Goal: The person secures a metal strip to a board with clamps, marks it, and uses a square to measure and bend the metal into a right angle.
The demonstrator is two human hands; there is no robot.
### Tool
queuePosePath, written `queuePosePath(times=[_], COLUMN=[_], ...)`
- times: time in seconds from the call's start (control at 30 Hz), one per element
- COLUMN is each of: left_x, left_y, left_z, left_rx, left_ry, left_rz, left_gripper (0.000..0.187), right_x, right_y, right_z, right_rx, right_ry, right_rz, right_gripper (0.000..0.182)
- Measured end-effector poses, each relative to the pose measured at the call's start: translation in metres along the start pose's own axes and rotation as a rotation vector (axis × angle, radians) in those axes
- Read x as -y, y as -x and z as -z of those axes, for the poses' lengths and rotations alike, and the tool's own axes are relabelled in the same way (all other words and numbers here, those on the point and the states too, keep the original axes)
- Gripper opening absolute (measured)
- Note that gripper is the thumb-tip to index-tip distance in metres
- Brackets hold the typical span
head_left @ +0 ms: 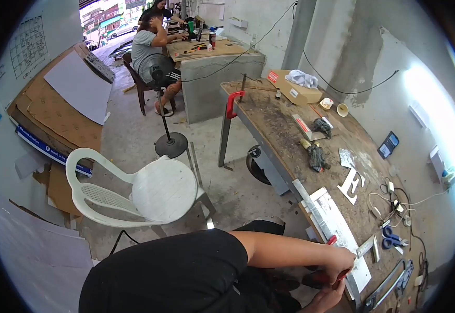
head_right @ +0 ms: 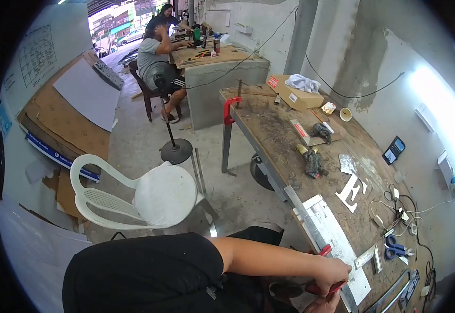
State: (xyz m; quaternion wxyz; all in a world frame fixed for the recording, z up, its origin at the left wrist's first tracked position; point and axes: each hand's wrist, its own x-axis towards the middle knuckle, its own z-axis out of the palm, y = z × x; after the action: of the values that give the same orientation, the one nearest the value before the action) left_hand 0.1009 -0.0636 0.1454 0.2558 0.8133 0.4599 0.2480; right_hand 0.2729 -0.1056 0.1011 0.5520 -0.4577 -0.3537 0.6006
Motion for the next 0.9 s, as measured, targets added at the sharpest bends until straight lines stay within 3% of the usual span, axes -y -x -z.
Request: queuePosePath(times=[0.07, 0.1, 0.2, 0.33, 0.4, 0.47, 0.53, 0.6, 0.67, 0.8, 0.83, 0.87, 0.9], left_x=[0.002, 0.001, -0.003, -0.013, -0.011, -0.011, -0.018, -0.008, -0.017, -0.017, -0.021, -0.025, -0.029], left_y=[0.003, 0.004, 0.005, 0.005, 0.005, 0.008, 0.008, 0.009, 0.019, 0.021, 0.025, 0.037, 0.051], left_z=[0.002, 0.002, 0.004, 0.012, 0.006, 0.007, 0.005, -0.003, 0.013, 0.006, 0.014, 0.014, 0.009], left_rx=[-0.012, -0.015, 0.03, 0.022, 0.006, 0.044, 0.022, -0.045, 0.023, -0.067, 0.034, 0.027, -0.067], left_ry=[0.007, 0.009, -0.009, -0.037, -0.033, -0.008, -0.07, 0.038, 0.002, -0.123, -0.095, -0.087, -0.029], left_rz=[-0.006, 0.006, 0.039, 0.073, 0.055, 0.056, 0.053, 0.028, 0.05, 0.003, 0.008, -0.01, -0.034], left_gripper=[0.064, 0.064, 0.074, 0.089, 0.091, 0.096, 0.096, 0.091, 0.085, 0.077, 0.086, 0.086, 0.091], right_x=[-0.005, -0.013, -0.02, -0.025, -0.011, -0.005, 0.0, -0.023, -0.053, -0.062, -0.066, -0.066, -0.064], right_y=[-0.003, -0.011, 0.003, 0.005, 0.027, 0.032, 0.039, 0.023, 0.019, 0.051, 0.062, 0.077, 0.089], right_z=[0.021, 0.029, 0.045, 0.06, 0.036, 0.033, 0.029, 0.06, 0.085, 0.094, 0.099, 0.102, 0.108], right_rx=[0.216, 0.181, 0.21, 0.283, -0.024, 0.066, 0.238, 0.198, 0.156, 0.049, 0.018, 0.007, -0.027], right_ry=[1.203, 1.024, 0.879, 1.187, 0.591, 0.556, 0.478, 0.717, 0.812, 0.706, 0.668, 0.68, 0.895], right_rz=[1.045, 0.857, 0.66, 0.844, -0.074, -0.102, 0.034, 0.138, 0.325, 0.302, 0.277, 0.29, 0.262], right_gripper=[0.035, 0.035, 0.045, 0.043, 0.042, 0.039, 0.035, 0.028, 0.024, 0.023, 0.023, 0.023, 0.023])
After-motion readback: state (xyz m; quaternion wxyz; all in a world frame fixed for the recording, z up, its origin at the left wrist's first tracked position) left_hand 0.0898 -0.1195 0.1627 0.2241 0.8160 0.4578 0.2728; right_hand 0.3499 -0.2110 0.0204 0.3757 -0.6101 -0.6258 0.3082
